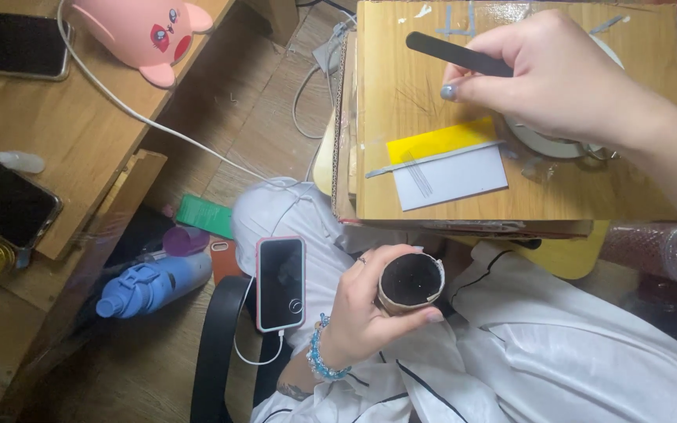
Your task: Using tweezers to pick up individual eyelash fibers from a cardboard cylinder and arranging them on a small card with guide lines.
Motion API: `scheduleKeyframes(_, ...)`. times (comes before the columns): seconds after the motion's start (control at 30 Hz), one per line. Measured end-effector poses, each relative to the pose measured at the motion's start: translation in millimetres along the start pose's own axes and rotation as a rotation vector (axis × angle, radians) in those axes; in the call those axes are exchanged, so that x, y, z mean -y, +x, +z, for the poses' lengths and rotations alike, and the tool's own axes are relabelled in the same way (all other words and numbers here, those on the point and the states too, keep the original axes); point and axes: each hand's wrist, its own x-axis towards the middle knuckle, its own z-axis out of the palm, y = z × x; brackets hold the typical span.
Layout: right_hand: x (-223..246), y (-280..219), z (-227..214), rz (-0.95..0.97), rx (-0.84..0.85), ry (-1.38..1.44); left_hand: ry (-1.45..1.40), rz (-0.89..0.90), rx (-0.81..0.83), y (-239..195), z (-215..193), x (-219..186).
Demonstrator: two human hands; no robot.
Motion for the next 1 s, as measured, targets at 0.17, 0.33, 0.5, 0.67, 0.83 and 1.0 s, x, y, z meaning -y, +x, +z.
scheduleKeyframes(0.17, -3.9, 17.4, 2.7, -0.088, -0.004, -0.136, -0.006, -0.006, 0.027, 6.5, -2.2, 1.6)
scheduleKeyframes(0.33, -8.4, 23.6, 7.8, -0.21, -0.05, -0.114, -0.019, -0.015, 0.034, 12.8, -4.2, 2.1)
scheduleKeyframes(0.5, -10.5, 22.5, 7.0, -0.256, -0.091, -0.012, -0.018, -0.003, 0.048, 16.5, -6.1, 2.4)
scheduleKeyframes(0.67, -11.9, 13.6, 15.1, -0.21, -0.143, -0.007, -0.003, 0.013, 0.025, 17.4, -9.6, 2.3)
scheduleKeyframes(0.83, -11.9, -14.0, 14.7, -0.254, -0.256, 0.018, -0.008, -0.035, 0.044, 10.8, -27.0, -0.4)
scheduleKeyframes(1.0, -60.4, -74.4, 24.1, 0.039, -0.257, 0.239, -0.073, -0.001, -0.136, -10.4, -73.2, 12.7)
